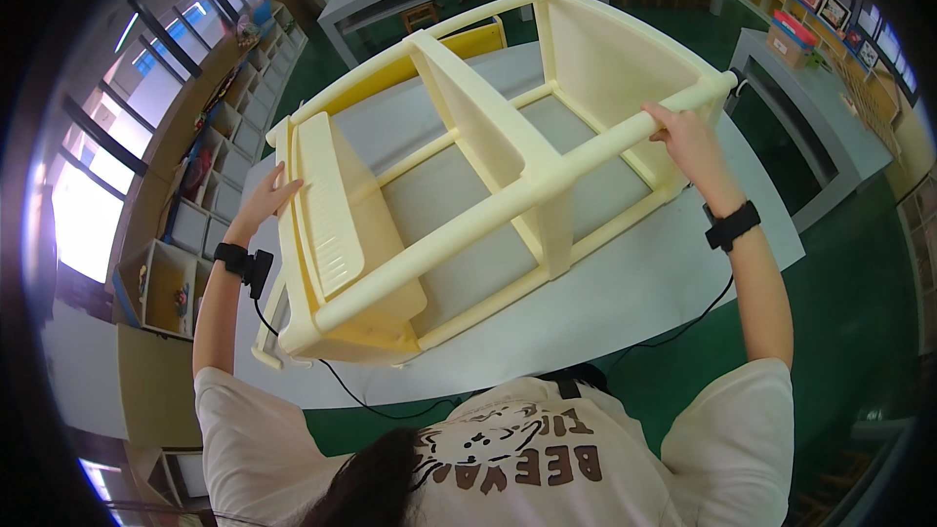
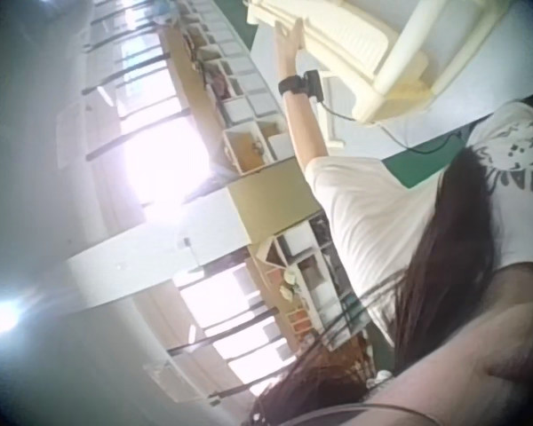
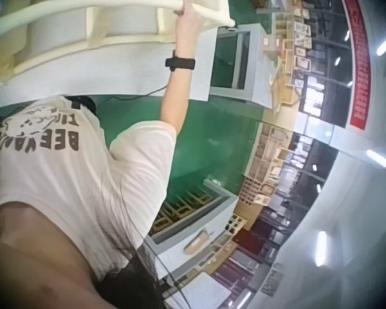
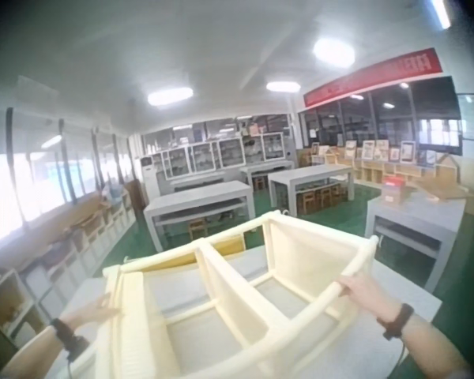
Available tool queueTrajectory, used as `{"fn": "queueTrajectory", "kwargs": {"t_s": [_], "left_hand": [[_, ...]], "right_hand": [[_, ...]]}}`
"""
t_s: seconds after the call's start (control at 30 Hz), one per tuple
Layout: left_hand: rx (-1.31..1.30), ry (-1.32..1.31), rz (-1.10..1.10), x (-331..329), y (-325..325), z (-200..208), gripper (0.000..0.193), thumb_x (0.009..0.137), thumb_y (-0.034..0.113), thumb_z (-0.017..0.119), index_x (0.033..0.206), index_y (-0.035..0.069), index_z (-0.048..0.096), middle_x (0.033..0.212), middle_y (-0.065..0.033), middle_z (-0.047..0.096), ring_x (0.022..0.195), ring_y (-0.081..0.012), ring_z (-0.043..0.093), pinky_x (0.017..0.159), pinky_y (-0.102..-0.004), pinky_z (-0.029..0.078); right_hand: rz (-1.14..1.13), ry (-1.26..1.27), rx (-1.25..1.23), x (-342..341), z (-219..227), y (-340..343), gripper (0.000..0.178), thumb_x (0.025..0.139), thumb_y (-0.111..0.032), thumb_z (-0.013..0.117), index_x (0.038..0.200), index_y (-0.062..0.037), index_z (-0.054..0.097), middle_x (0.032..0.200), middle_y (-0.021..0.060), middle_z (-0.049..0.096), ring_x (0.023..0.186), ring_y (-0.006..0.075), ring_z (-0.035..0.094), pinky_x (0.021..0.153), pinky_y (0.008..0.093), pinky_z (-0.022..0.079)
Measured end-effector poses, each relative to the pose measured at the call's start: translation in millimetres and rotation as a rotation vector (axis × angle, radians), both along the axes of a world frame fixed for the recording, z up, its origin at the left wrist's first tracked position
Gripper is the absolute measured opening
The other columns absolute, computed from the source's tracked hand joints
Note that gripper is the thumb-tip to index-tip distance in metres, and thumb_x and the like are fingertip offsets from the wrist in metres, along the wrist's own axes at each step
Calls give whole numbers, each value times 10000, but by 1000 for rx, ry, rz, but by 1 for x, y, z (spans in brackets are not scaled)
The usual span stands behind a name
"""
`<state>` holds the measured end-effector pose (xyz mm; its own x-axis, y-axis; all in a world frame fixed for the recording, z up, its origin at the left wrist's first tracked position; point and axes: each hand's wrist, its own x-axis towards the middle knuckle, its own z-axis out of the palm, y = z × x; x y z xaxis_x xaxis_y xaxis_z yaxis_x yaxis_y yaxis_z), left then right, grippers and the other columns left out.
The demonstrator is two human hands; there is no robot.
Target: Assembling a three-tier plastic rolling utility cart by fitting legs, trays, and a handle together.
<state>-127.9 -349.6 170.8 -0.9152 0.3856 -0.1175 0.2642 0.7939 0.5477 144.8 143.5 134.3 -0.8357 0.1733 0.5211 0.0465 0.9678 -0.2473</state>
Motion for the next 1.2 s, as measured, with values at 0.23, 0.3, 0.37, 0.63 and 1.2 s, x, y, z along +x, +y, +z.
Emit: {"fn": "queueTrajectory", "kwargs": {"t_s": [0.23,0.3,0.37,0.63,1.2], "left_hand": [[-76,423,-38,9,-6,-23,825,681,421,577,1204,-114,230,828,-191,567,664,-217,586,588,-263,461],[64,230,-33,43,23,-10,735,690,407,571,1103,-149,324,750,-195,569,595,-209,586,566,-254,463],[89,147,-51,64,39,1,673,692,406,569,1025,-140,360,717,-188,569,552,-198,580,544,-245,459],[146,127,-201,84,49,3,550,701,397,568,926,-85,432,674,-138,575,525,-158,578,534,-226,444],[608,-75,-10,-75,-40,-95,579,662,150,646,1168,75,373,1056,-61,483,975,-162,440,829,-334,362]], "right_hand": [[-102,-93,27,-17,13,23,318,685,-56,560,993,-133,554,872,137,570,797,276,548,688,318,436],[-118,-116,27,-20,9,42,317,686,-63,563,994,-138,554,879,126,571,810,272,545,705,315,430],[-146,-162,26,-23,11,59,334,681,-67,569,1006,-142,547,895,122,571,845,267,538,733,308,419],[-545,-305,473,-50,57,44,277,770,-208,460,1030,-126,506,846,117,582,818,279,556,654,361,444],[140,-296,-32,62,13,-319,727,537,-283,674,1187,-141,380,1100,161,346,1018,288,359,823,542,258]]}}
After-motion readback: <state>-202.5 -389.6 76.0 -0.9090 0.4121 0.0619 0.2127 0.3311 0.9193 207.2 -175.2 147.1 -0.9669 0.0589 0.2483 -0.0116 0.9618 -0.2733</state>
